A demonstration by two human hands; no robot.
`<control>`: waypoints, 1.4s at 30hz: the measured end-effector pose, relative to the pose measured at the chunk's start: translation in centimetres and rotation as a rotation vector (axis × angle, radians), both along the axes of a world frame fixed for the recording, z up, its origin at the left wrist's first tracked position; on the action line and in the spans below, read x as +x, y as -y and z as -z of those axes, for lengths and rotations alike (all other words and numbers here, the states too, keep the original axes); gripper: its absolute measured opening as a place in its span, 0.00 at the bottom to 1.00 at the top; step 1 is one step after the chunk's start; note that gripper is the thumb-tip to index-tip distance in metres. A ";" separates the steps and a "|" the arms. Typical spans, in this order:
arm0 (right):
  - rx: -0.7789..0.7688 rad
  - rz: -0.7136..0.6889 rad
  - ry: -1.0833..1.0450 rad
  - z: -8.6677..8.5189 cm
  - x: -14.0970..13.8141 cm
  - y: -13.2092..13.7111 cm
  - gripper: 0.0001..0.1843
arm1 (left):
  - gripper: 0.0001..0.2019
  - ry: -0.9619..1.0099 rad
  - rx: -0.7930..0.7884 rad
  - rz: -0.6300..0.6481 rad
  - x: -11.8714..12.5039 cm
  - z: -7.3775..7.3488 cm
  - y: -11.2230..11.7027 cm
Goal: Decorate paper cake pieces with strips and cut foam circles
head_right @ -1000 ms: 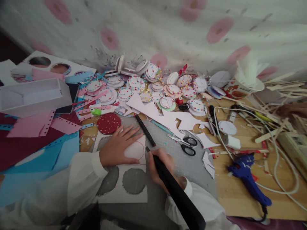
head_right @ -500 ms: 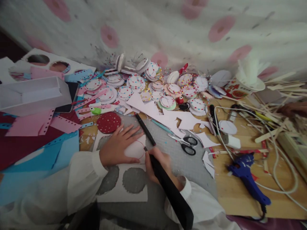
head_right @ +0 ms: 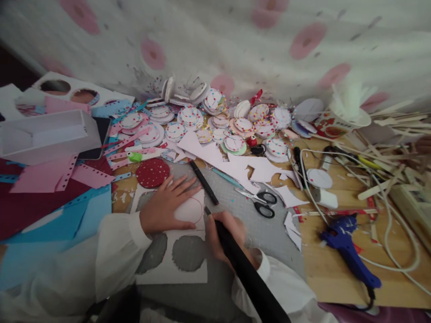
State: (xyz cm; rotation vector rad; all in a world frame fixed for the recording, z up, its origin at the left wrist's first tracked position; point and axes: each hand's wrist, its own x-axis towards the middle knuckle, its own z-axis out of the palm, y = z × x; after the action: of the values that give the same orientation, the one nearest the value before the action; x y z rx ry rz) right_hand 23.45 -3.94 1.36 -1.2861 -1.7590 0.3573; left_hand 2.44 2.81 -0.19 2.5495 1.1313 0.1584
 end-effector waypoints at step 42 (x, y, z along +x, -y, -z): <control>-0.302 -0.116 -0.944 3.6 1.6 -4.4 0.17 | 0.45 -0.137 -0.006 -0.271 -8.9 -2.4 -0.1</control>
State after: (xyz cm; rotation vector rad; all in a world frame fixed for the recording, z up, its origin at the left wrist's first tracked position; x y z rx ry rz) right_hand 25.03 0.45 -2.28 -0.9529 -0.9809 1.1210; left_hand -6.47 2.91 2.19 2.4215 1.5254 0.0462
